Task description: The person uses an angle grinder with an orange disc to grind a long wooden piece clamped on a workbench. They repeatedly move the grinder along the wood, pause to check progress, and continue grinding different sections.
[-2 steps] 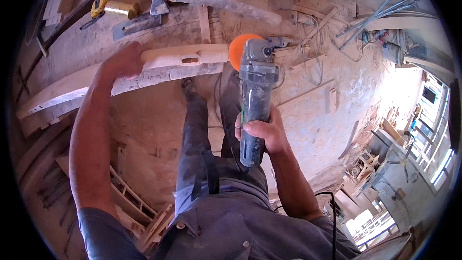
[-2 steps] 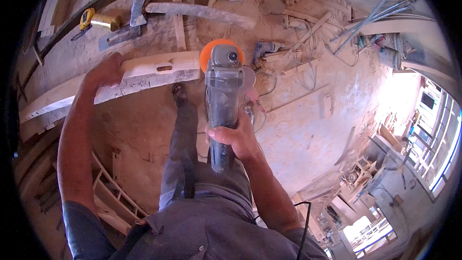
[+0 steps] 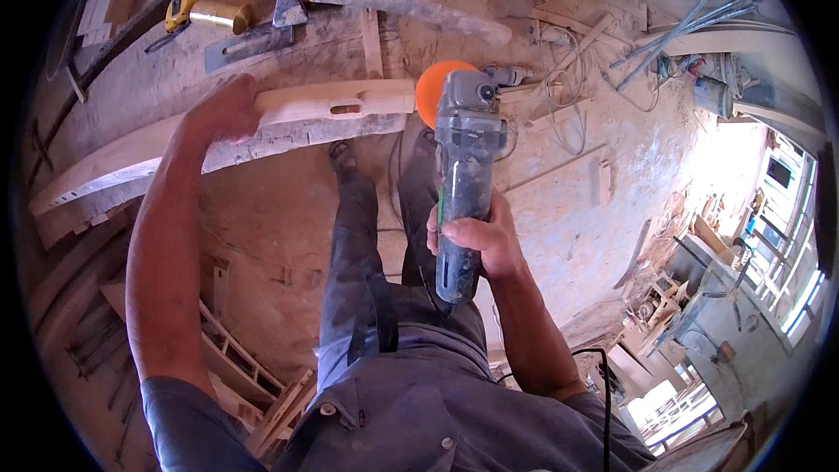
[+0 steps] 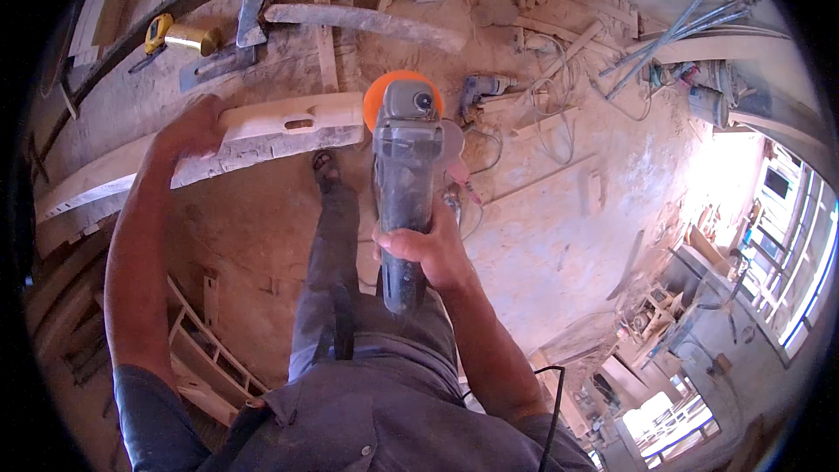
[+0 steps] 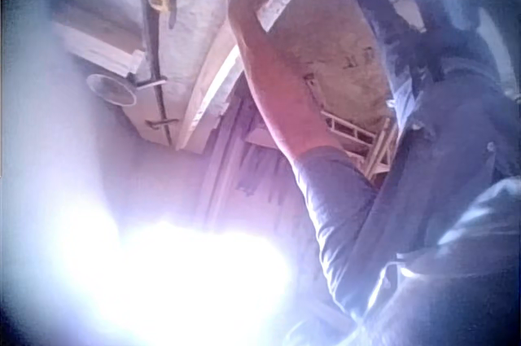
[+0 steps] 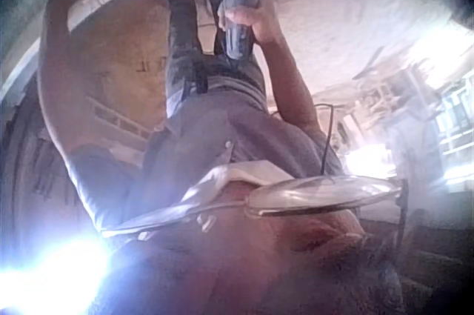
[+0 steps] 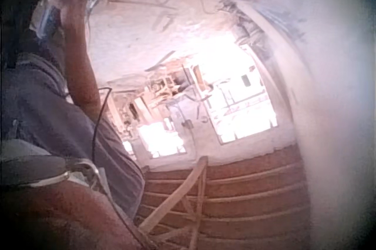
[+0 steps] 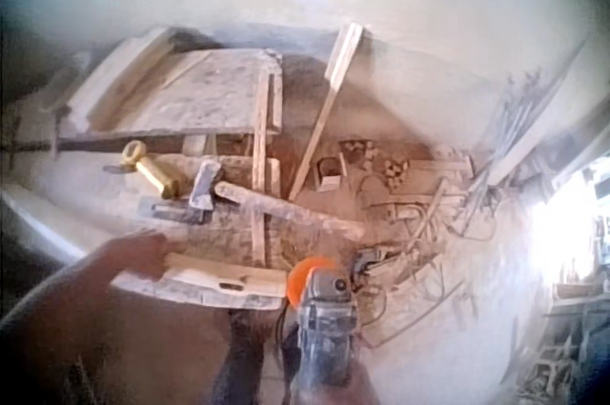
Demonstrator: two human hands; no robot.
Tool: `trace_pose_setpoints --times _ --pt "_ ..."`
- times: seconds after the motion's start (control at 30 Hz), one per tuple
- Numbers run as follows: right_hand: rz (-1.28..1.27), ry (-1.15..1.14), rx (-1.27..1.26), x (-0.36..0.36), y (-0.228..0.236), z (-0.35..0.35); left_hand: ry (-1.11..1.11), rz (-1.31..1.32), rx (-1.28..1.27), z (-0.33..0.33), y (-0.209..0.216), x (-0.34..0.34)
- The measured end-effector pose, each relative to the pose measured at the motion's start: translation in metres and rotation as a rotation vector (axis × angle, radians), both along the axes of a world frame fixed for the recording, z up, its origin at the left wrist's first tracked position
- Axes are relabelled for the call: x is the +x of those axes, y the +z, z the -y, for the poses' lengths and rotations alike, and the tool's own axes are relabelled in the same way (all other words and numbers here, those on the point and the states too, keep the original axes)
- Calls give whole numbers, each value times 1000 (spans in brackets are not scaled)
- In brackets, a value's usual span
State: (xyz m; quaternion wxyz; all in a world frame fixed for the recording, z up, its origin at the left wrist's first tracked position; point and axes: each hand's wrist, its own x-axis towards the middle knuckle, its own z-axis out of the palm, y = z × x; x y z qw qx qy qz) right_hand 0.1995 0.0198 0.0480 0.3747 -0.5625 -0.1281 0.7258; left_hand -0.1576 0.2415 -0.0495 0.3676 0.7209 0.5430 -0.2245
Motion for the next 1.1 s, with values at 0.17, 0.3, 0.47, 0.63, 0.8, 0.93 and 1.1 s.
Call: trace_pose_setpoints --times 0.17,0.3,0.47,0.63,0.8,0.93,1.1 --pt "-41 -51 -43 -2 8 -5 92 -14 -56 6 31 21" --pt "3 -32 -75 -3 18 -15 14 38 94 15 21 15" --pt "7 -1 -110 0 26 -26 -13 -36 189 26 18 15" --pt "38 -50 -160 7 31 -38 -2 -46 243 35 17 14" --pt "35 -114 -138 25 25 -32 85 30 303 50 32 25" --pt "31 -98 -47 23 21 -7 47 -51 263 47 24 20" --pt "7 -25 3 8 14 10 -3 -55 260 43 25 18"
